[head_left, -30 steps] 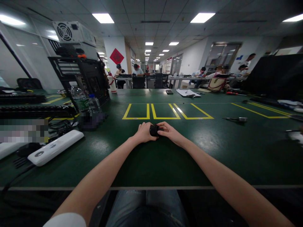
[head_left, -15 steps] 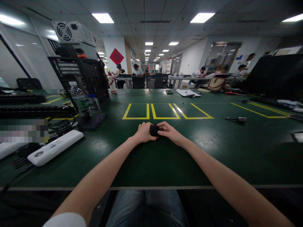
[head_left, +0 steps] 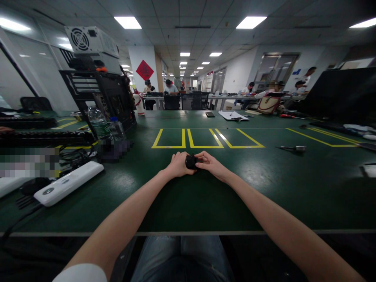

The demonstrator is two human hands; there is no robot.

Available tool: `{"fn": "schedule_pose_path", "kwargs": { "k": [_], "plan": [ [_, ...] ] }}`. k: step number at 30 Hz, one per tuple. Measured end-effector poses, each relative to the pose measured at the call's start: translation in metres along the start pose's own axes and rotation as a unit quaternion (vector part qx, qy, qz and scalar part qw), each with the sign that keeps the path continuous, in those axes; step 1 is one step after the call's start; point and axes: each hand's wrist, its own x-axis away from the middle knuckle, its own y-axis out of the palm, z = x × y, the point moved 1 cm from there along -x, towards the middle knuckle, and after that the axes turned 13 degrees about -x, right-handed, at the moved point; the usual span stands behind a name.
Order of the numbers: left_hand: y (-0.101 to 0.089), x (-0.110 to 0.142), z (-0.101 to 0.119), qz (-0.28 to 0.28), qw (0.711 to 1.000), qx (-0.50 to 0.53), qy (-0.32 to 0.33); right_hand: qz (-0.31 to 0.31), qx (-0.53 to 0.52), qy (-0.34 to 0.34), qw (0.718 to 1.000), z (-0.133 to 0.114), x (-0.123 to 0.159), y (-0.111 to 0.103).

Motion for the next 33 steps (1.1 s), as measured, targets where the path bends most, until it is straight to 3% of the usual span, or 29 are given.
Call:
{"fn": "schedule_pose_path", "kwargs": {
  "k": [10, 16, 23, 33],
  "plan": [
    [-0.0017, 0.0005, 0.0027, -0.004, 1.0, -0.008, -0.012, -0.014, -0.018, 0.007, 1.0, 0.0032, -0.0019, -0.001],
    [-0.0007, 0.0006, 0.0003, -0.001, 1.0, 0.001, -0.003, 0.013, 0.003, -0.013, 1.0, -0.0003, -0.0002, 0.0005],
    [0.0007, 0.001, -0.0023, 0.012, 1.0, 0.004, 0.011, 0.011, 0.007, 0.019, 1.0, 0.0029, -0.0021, -0.002],
    [0.0019, 0.0007, -0.003, 0.01, 1.0, 0.001, 0.005, 0.019, -0.004, -0.015, 1.0, 0.0043, -0.0025, -0.0029]
  ]
}}
